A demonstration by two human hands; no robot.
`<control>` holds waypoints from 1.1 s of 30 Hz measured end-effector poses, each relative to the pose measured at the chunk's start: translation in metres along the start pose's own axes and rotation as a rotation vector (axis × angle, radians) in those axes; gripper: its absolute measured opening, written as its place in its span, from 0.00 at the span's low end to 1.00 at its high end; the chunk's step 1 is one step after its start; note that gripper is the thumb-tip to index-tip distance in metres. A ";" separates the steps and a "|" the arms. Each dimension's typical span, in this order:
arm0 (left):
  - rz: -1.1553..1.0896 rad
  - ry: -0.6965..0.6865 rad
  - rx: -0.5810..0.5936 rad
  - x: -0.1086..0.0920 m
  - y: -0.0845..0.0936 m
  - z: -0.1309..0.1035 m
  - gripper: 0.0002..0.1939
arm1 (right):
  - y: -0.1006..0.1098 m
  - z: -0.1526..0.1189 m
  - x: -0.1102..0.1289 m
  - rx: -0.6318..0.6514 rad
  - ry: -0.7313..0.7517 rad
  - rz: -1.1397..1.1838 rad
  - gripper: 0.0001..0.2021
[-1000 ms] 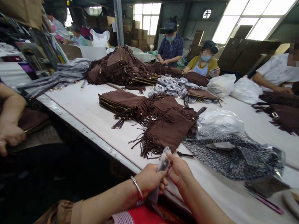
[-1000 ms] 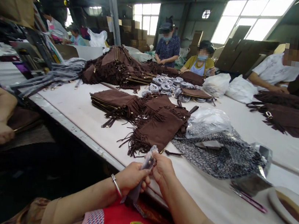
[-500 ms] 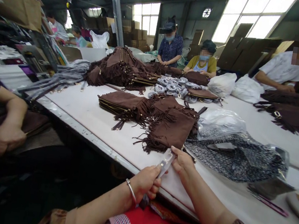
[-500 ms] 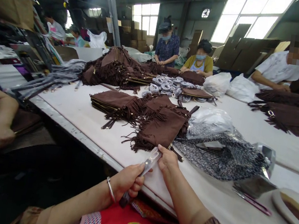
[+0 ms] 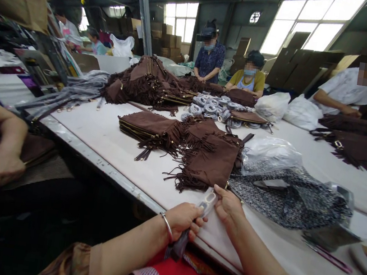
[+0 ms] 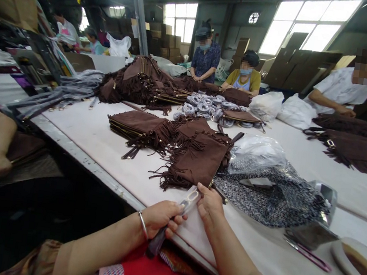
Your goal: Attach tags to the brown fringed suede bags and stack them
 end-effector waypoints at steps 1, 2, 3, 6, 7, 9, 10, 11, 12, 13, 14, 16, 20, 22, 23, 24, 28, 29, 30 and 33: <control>0.040 -0.022 -0.030 -0.001 0.002 -0.001 0.14 | 0.005 0.001 0.005 0.000 0.004 -0.016 0.10; 0.078 -0.039 -0.057 -0.002 0.003 -0.003 0.15 | 0.011 0.001 0.009 0.002 0.003 -0.026 0.10; 0.104 -0.045 -0.074 -0.003 0.005 -0.005 0.16 | 0.017 0.001 0.014 0.010 -0.003 -0.045 0.10; 0.095 -0.016 -0.079 0.000 0.009 -0.007 0.17 | 0.043 -0.008 0.031 -0.004 0.049 -0.322 0.13; 0.073 -0.003 -0.067 0.002 0.010 -0.007 0.17 | 0.049 -0.015 0.044 -0.014 0.146 -0.501 0.15; 0.027 0.016 -0.034 0.003 0.011 -0.007 0.16 | 0.036 -0.039 0.068 0.064 0.467 -0.902 0.19; 0.010 0.019 -0.012 0.002 0.011 -0.007 0.16 | 0.018 -0.055 0.072 0.173 0.645 -1.073 0.19; -0.001 0.019 0.010 0.002 0.010 -0.006 0.15 | -0.002 -0.073 0.069 0.319 0.800 -1.211 0.17; -0.003 0.018 0.028 0.001 0.008 -0.006 0.14 | -0.019 -0.089 0.061 0.475 0.915 -1.316 0.16; 0.007 0.018 0.035 0.001 0.007 -0.006 0.13 | -0.033 -0.101 0.053 0.605 0.992 -1.391 0.15; 0.029 0.021 0.032 0.001 0.006 -0.006 0.13 | -0.045 -0.109 0.046 0.702 1.041 -1.445 0.14; 0.117 0.013 -0.015 0.002 0.007 -0.007 0.12 | -0.063 -0.115 0.041 0.813 1.098 -1.509 0.12; 0.615 -0.265 -0.305 -0.025 0.018 -0.021 0.14 | -0.086 -0.113 0.036 0.974 1.082 -1.592 0.11; 0.917 -0.438 -0.428 -0.043 0.012 -0.033 0.15 | -0.091 -0.112 0.032 1.044 1.038 -1.629 0.11; 1.032 -0.471 -0.449 -0.046 0.008 -0.036 0.15 | -0.093 -0.112 0.031 1.061 1.021 -1.649 0.10; 1.117 -0.471 -0.449 -0.046 0.005 -0.036 0.16 | -0.095 -0.112 0.030 1.062 1.010 -1.668 0.09; 1.234 -0.440 -0.393 -0.048 -0.003 -0.032 0.18 | -0.101 -0.113 0.025 1.089 1.025 -1.728 0.12; 1.199 -0.430 -0.381 -0.048 -0.002 -0.031 0.18 | -0.102 -0.114 0.022 1.122 1.037 -1.728 0.11; 1.121 -0.390 -0.363 -0.045 0.001 -0.028 0.18 | -0.102 -0.116 0.020 1.151 1.053 -1.718 0.10; 0.684 -0.192 -0.263 -0.022 0.011 -0.021 0.16 | -0.099 -0.121 0.022 1.134 1.116 -1.659 0.10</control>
Point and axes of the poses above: each hand's wrist, its own z-axis towards the middle knuckle, its own y-axis out of the back of the hand, x = y × z, the point moved 10 cm from there along z, towards the middle knuckle, and after that the axes turned 4 degrees about x, right-handed, at the moved point
